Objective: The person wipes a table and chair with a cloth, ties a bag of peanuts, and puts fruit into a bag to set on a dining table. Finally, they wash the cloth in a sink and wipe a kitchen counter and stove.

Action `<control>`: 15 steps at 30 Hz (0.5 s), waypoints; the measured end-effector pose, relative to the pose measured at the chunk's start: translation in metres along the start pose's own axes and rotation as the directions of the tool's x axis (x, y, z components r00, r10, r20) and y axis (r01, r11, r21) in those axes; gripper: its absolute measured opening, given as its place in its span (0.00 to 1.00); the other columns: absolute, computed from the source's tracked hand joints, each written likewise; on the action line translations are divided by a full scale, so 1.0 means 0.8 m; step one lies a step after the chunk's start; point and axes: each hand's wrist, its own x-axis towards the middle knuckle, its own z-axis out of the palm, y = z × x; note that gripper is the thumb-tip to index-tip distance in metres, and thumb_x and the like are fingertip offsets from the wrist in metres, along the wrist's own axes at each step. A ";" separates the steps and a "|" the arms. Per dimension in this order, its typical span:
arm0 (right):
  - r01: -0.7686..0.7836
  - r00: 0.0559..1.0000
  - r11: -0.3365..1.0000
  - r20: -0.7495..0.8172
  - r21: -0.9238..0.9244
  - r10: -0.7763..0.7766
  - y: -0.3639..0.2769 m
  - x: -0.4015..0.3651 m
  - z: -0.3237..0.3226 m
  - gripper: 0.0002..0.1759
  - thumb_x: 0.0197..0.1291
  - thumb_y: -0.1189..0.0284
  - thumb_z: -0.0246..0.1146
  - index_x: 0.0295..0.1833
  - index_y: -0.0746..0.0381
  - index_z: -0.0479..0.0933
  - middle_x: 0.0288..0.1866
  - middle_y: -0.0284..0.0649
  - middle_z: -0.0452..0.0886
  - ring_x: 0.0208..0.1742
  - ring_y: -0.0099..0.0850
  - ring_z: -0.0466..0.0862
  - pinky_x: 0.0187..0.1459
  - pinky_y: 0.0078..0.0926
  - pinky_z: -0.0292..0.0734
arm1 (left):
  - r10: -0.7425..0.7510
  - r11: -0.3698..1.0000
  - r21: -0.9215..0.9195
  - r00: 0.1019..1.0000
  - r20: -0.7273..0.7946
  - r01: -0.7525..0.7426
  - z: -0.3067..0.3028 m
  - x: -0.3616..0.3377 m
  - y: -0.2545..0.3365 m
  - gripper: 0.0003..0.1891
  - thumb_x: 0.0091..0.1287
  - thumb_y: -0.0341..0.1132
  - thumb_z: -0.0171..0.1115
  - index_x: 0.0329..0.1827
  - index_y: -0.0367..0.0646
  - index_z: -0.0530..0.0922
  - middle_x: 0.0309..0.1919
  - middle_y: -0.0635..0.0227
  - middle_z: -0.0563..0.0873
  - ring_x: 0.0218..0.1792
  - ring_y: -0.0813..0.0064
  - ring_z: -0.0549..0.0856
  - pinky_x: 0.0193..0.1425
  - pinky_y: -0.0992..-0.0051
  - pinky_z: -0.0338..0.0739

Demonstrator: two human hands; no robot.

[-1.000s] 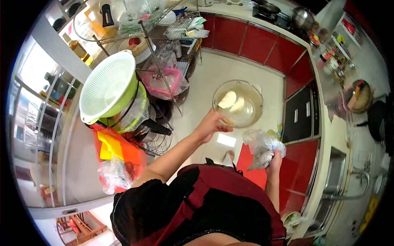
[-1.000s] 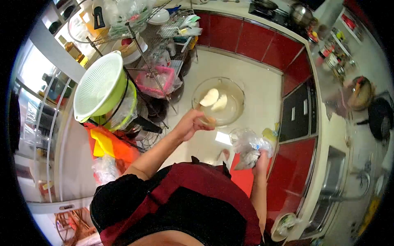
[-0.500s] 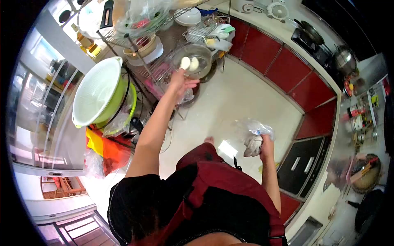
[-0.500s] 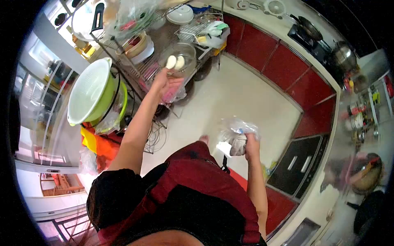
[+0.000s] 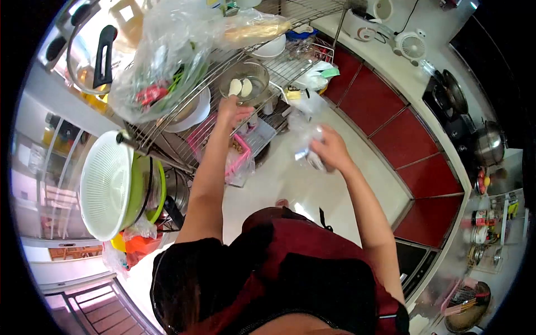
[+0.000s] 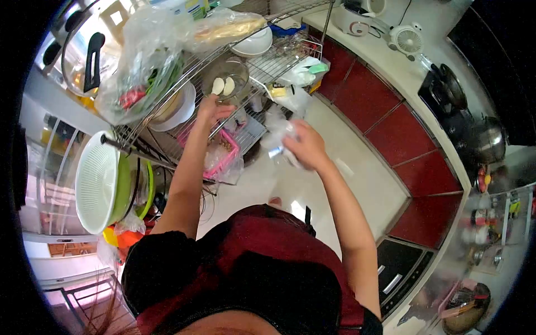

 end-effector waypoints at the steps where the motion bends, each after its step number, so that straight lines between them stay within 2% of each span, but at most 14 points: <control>1: -0.126 0.984 0.991 0.121 -0.047 0.131 -0.005 0.034 0.000 0.19 0.50 0.59 0.59 0.40 0.64 0.77 0.42 0.47 0.81 0.44 0.45 0.80 0.44 0.39 0.73 | -0.042 0.999 0.004 0.999 -0.028 0.042 0.001 0.010 0.005 0.21 0.67 0.37 0.43 0.55 0.26 0.62 0.38 0.42 0.79 0.31 0.52 0.86 0.27 0.65 0.82; 2: -0.240 0.937 0.964 0.233 -0.110 0.260 -0.009 0.065 0.002 0.19 0.49 0.58 0.59 0.40 0.63 0.77 0.43 0.48 0.81 0.44 0.46 0.80 0.44 0.40 0.74 | -0.024 1.000 0.019 1.000 -0.007 0.024 -0.002 0.018 0.004 0.21 0.67 0.37 0.43 0.54 0.26 0.63 0.38 0.42 0.79 0.30 0.52 0.86 0.27 0.65 0.83; 4: -0.271 0.896 0.912 0.266 -0.307 0.356 0.002 0.127 0.006 0.20 0.49 0.59 0.59 0.46 0.60 0.76 0.43 0.49 0.81 0.45 0.47 0.80 0.45 0.41 0.74 | 0.029 0.999 0.038 0.999 0.043 -0.031 -0.010 0.037 0.001 0.20 0.67 0.37 0.44 0.53 0.25 0.64 0.38 0.41 0.79 0.30 0.52 0.86 0.28 0.66 0.83; 5: -0.266 0.915 0.902 0.205 -0.341 0.348 0.010 0.155 0.003 0.22 0.49 0.60 0.59 0.49 0.58 0.74 0.42 0.49 0.81 0.45 0.47 0.80 0.44 0.41 0.74 | -0.048 0.998 -0.041 0.998 0.028 0.050 -0.012 0.043 0.007 0.19 0.67 0.35 0.45 0.52 0.25 0.64 0.38 0.42 0.79 0.28 0.53 0.86 0.28 0.67 0.84; 7: -0.214 0.947 0.876 0.129 -0.432 0.295 0.042 0.207 -0.012 0.27 0.48 0.60 0.61 0.56 0.55 0.69 0.41 0.49 0.81 0.44 0.46 0.81 0.45 0.42 0.74 | 0.007 1.000 -0.019 1.000 -0.017 -0.008 -0.015 0.054 -0.001 0.20 0.65 0.36 0.47 0.52 0.26 0.63 0.36 0.45 0.79 0.28 0.53 0.86 0.27 0.66 0.83; 9: -0.143 0.943 0.786 0.159 -0.601 0.293 0.076 0.269 -0.036 0.22 0.48 0.63 0.61 0.51 0.55 0.74 0.42 0.48 0.82 0.46 0.45 0.81 0.45 0.43 0.74 | -0.013 1.000 0.016 0.999 -0.047 0.013 -0.024 0.076 -0.007 0.20 0.64 0.36 0.47 0.52 0.27 0.62 0.35 0.47 0.79 0.28 0.54 0.86 0.26 0.65 0.83; 11: -0.082 0.961 0.728 0.138 -0.681 0.238 0.113 0.322 -0.053 0.18 0.45 0.65 0.60 0.43 0.60 0.78 0.41 0.47 0.83 0.45 0.43 0.82 0.44 0.41 0.76 | -0.073 0.995 0.066 0.994 -0.087 0.079 -0.026 0.080 -0.007 0.21 0.64 0.36 0.46 0.52 0.27 0.62 0.35 0.47 0.79 0.28 0.54 0.85 0.26 0.64 0.83; 14: 0.028 0.965 0.702 0.203 -0.712 0.168 0.164 0.384 -0.056 0.20 0.46 0.64 0.59 0.45 0.62 0.78 0.42 0.47 0.83 0.45 0.42 0.83 0.45 0.39 0.77 | -0.099 0.994 0.040 0.987 -0.124 0.105 -0.016 0.079 -0.008 0.20 0.63 0.36 0.45 0.52 0.28 0.63 0.35 0.46 0.80 0.27 0.57 0.85 0.27 0.64 0.83; 15: 0.031 0.941 0.703 0.258 -0.711 0.219 0.179 0.407 -0.050 0.21 0.46 0.64 0.59 0.47 0.62 0.78 0.44 0.47 0.83 0.47 0.42 0.82 0.46 0.39 0.77 | -0.054 0.997 0.040 0.991 -0.122 0.059 -0.007 0.073 -0.006 0.19 0.62 0.36 0.44 0.52 0.30 0.65 0.36 0.47 0.81 0.25 0.59 0.85 0.27 0.65 0.83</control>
